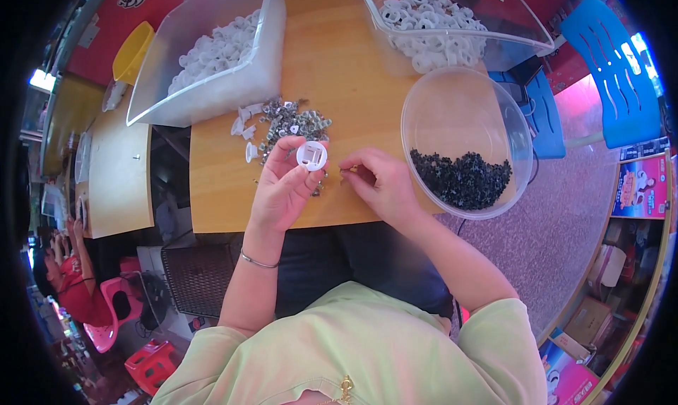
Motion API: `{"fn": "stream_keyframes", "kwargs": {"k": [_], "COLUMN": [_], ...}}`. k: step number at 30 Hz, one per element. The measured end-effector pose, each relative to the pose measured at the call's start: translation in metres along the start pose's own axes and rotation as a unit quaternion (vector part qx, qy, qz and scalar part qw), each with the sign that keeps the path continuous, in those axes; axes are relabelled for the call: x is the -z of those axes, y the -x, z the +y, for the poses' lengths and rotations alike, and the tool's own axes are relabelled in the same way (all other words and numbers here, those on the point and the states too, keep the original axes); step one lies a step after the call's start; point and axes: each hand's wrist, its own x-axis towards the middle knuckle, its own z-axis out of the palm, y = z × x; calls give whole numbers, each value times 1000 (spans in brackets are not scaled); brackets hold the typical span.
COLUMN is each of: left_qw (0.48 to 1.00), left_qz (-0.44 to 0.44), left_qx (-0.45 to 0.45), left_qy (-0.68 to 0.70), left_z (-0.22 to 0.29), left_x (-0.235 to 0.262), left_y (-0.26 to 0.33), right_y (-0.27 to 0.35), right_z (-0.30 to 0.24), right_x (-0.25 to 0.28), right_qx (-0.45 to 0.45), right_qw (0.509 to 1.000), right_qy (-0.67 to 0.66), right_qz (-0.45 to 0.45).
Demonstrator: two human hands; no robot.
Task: The person assembles small white plastic housings by hand, inserting black pins and metal clips into them.
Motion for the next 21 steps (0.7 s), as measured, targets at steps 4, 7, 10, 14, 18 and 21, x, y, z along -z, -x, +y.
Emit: {"fn": "stream_keyframes", "kwargs": {"k": [4, 7, 10, 14, 18, 21], "left_qw": [1000, 1000, 1000, 1000, 1000, 1000], "left_qz": [1, -1, -2, -1, 7, 27], "left_qx": [6, 7, 8, 10, 1, 6], "left_qy": [-6, -7, -5, -3, -14, -6], "left_z": [0, 2, 2, 2, 3, 9], "left_x": [1, 1, -2, -1, 3, 3], "left_y": [0, 1, 1, 0, 0, 0], "right_y": [0, 1, 1, 1, 1, 0], "right_z": [-4, -3, -2, 0, 1, -3], "right_x": [4, 1, -1, -2, -2, 2], "right_qx": [-60, -42, -35, -22, -18, -45], "right_qw": [998, 999, 999, 999, 1000, 999], "right_qy": [2, -11, -36, -31, -21, -4], "right_qz": [-27, -4, 1, -2, 6, -15]}}
